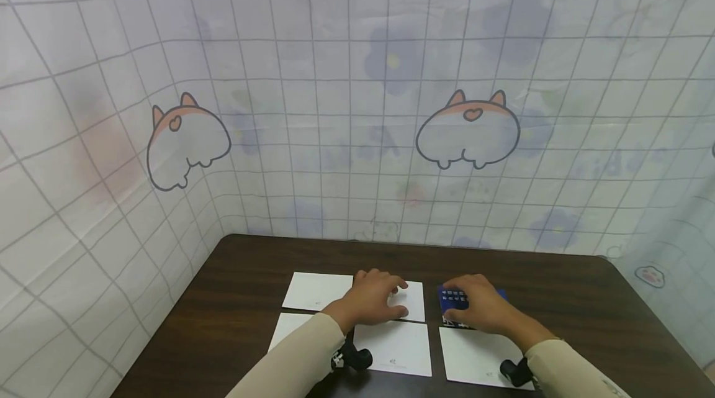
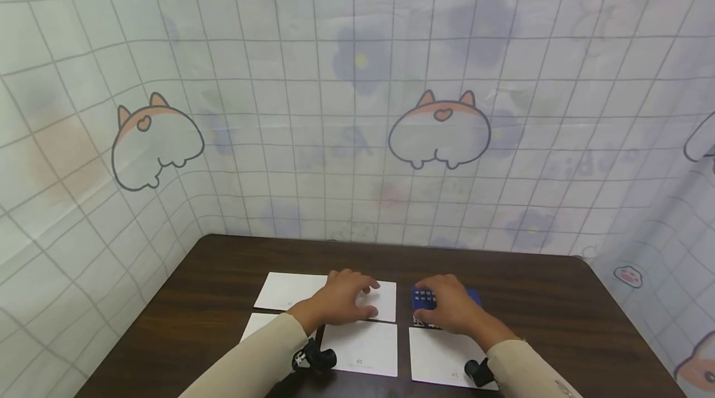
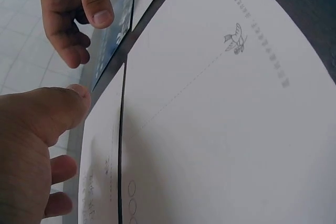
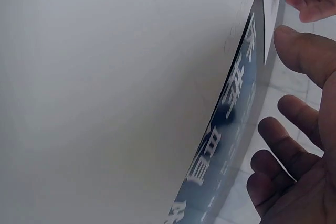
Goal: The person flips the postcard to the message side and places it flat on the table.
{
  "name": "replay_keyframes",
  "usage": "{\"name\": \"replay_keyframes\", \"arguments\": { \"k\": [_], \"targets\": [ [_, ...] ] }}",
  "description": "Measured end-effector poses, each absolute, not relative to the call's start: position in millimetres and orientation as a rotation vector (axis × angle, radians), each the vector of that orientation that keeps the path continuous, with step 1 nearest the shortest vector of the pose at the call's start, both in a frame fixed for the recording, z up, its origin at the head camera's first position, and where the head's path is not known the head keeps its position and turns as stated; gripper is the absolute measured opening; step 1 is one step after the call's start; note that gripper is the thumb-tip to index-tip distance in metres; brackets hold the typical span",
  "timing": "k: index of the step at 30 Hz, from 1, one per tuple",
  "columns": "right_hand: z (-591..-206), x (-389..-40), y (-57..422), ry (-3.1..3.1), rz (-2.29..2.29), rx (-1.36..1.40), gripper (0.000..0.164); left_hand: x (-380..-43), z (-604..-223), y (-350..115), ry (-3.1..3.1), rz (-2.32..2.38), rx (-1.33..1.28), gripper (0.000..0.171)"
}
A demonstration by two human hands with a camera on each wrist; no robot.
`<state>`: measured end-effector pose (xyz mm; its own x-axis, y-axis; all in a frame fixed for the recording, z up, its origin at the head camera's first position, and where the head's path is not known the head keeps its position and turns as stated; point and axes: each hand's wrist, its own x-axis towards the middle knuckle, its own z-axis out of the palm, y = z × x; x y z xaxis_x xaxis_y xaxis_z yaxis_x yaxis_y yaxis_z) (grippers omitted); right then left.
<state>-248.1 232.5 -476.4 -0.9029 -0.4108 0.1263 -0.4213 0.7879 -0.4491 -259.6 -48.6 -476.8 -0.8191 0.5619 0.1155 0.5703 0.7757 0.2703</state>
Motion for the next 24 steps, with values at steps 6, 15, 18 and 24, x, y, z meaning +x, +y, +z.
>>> {"name": "replay_keyframes", "arguments": {
  "k": [6, 15, 18, 24],
  "targets": [
    [-476.9, -246.5, 241.1, -2.962, 0.74, 0.662, 0.059, -258.0, -479.7, -40.7, -2.907, -0.443, -0.951, 0.052],
    [-476.7, -241.8, 251.4, -2.974, 0.74, 0.641, 0.062, -257.6, -482.2, -26.5, -2.897, -0.408, -0.959, 0.047],
    [-475.7, -241.3, 254.8, -2.974, 0.744, 0.631, 0.063, -257.3, -481.8, -23.0, -2.895, -0.415, -0.966, 0.046],
    [-475.3, -240.7, 264.0, -2.949, 0.72, 0.654, 0.062, -257.2, -482.8, -15.4, -2.885, -0.424, -0.973, 0.048]
  ]
}}
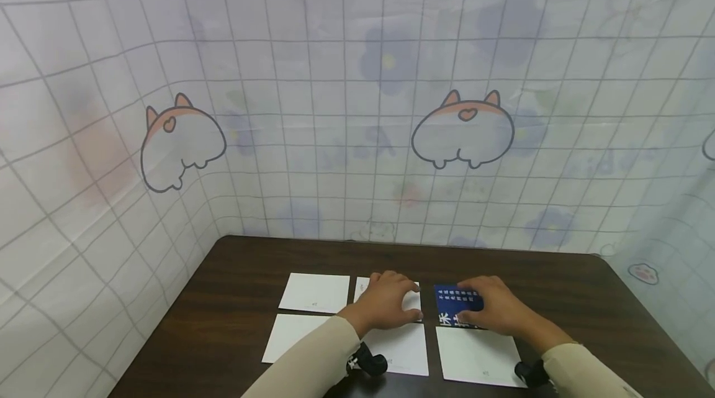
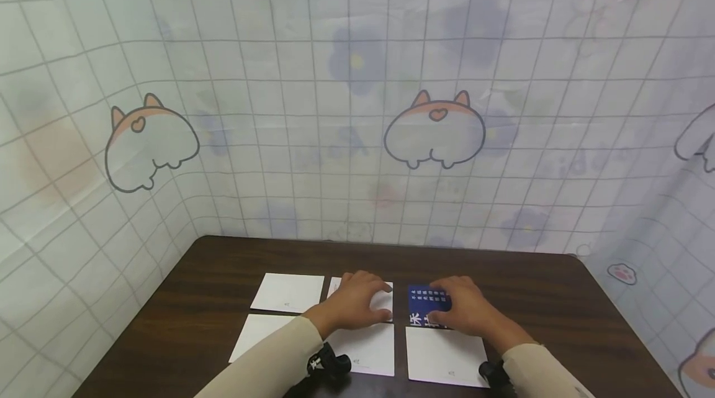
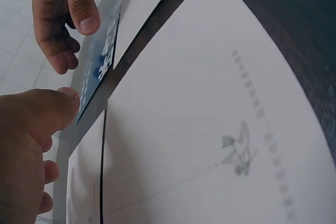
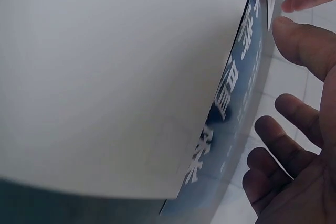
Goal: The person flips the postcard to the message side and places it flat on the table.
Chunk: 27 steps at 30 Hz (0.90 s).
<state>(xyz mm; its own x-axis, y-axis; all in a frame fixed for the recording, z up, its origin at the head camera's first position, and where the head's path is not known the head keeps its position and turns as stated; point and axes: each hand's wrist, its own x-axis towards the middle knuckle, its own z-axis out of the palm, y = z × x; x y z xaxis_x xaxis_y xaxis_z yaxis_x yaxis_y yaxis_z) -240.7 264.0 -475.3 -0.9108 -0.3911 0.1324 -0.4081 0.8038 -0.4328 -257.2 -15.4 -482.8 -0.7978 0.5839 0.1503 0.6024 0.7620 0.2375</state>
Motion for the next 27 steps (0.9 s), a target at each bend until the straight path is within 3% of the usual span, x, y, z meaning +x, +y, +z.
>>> {"name": "replay_keyframes", "arguments": {
  "k": [27],
  "targets": [
    [-479.5, -244.6, 302.3, -2.996, 0.678, 0.589, 0.072, -259.7, -481.4, 13.6, -2.954, -0.392, -0.95, 0.059]
  ]
}}
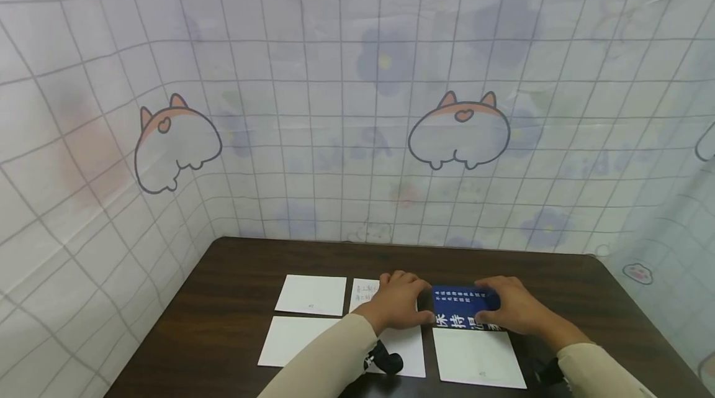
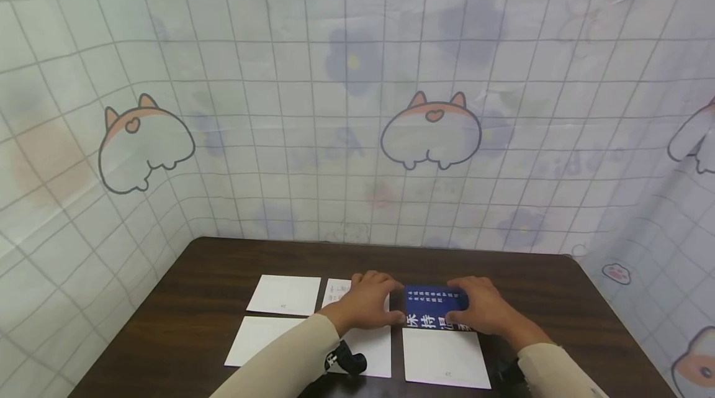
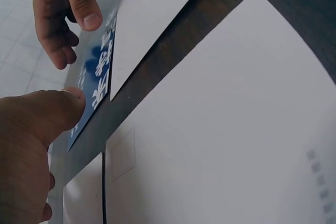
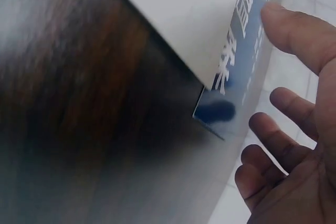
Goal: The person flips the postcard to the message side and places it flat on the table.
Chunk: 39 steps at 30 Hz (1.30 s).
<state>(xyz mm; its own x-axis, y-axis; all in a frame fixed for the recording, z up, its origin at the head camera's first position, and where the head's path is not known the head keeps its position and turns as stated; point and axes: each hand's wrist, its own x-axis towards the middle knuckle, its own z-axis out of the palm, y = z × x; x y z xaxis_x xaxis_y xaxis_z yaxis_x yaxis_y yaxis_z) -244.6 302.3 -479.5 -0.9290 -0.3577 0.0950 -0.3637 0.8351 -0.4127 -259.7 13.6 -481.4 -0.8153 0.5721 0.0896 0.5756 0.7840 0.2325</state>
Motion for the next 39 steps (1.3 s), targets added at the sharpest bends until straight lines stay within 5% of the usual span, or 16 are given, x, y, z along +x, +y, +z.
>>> {"name": "replay_keyframes", "arguments": {
  "k": [39],
  "targets": [
    [-456.7, -264.3, 336.8, -3.341, 0.532, 0.506, 0.094, -265.4, -474.7, 39.1, -3.11, -0.251, -0.754, 0.077]
  ]
}}
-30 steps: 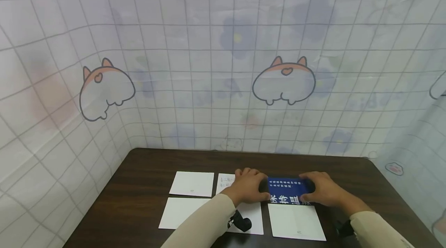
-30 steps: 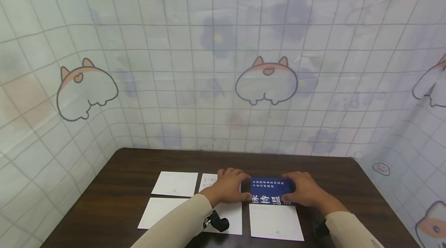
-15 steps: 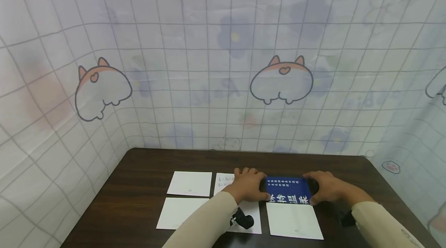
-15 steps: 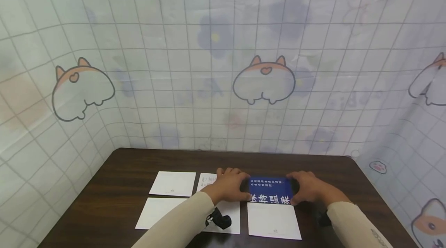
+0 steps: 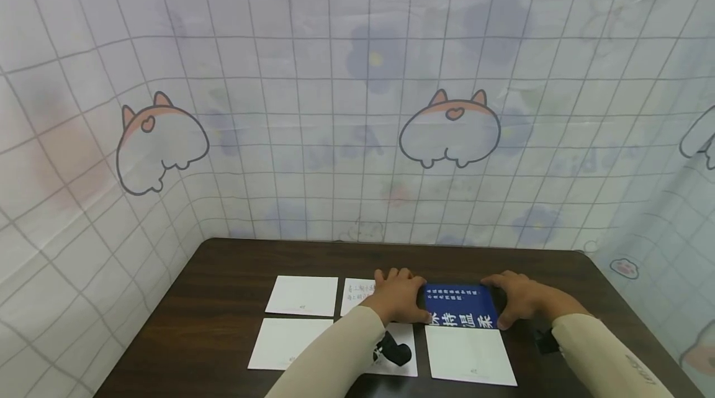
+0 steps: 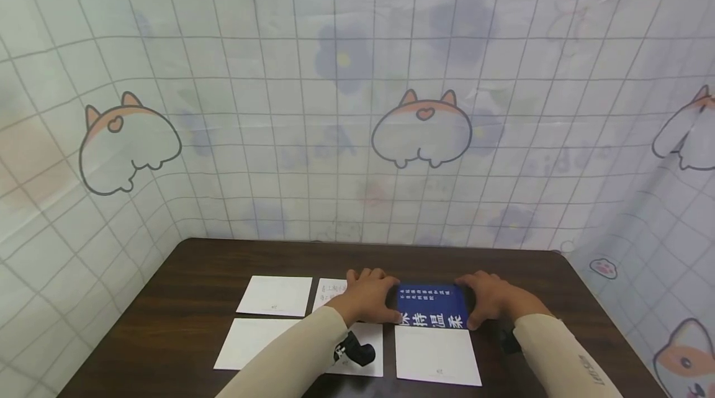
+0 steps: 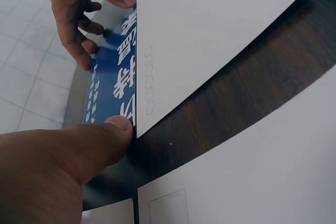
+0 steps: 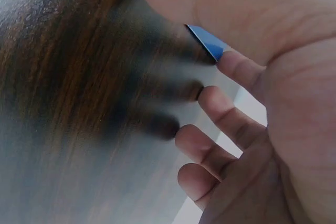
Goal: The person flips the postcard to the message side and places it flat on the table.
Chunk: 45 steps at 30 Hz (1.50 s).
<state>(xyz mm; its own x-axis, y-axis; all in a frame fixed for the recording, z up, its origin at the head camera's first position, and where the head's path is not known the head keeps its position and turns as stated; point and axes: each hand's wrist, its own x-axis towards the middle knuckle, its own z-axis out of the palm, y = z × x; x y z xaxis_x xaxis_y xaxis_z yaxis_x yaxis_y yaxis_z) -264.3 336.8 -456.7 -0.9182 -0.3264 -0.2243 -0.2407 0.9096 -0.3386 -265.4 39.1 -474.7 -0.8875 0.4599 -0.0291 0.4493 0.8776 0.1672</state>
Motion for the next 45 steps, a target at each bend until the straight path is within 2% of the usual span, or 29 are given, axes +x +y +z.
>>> {"name": "replay_keyframes", "arguments": {
  "k": [16, 37, 45],
  "targets": [
    [-453.6, -267.9, 326.6, 2.854, -0.32, -0.408, 0.084, -263.1, -472.2, 38.9, 2.971, 0.324, 0.669, 0.08],
    [-460.6, -261.3, 334.7, 2.857, -0.546, -0.49, 0.089, -268.3, -482.4, 43.0, 3.023, 0.511, 0.732, 0.081],
    [-468.9, -258.2, 337.2, 2.905, -0.665, -0.451, 0.076, -268.9, -484.8, 44.0, 3.01, 0.66, 0.765, 0.079]
  ]
}}
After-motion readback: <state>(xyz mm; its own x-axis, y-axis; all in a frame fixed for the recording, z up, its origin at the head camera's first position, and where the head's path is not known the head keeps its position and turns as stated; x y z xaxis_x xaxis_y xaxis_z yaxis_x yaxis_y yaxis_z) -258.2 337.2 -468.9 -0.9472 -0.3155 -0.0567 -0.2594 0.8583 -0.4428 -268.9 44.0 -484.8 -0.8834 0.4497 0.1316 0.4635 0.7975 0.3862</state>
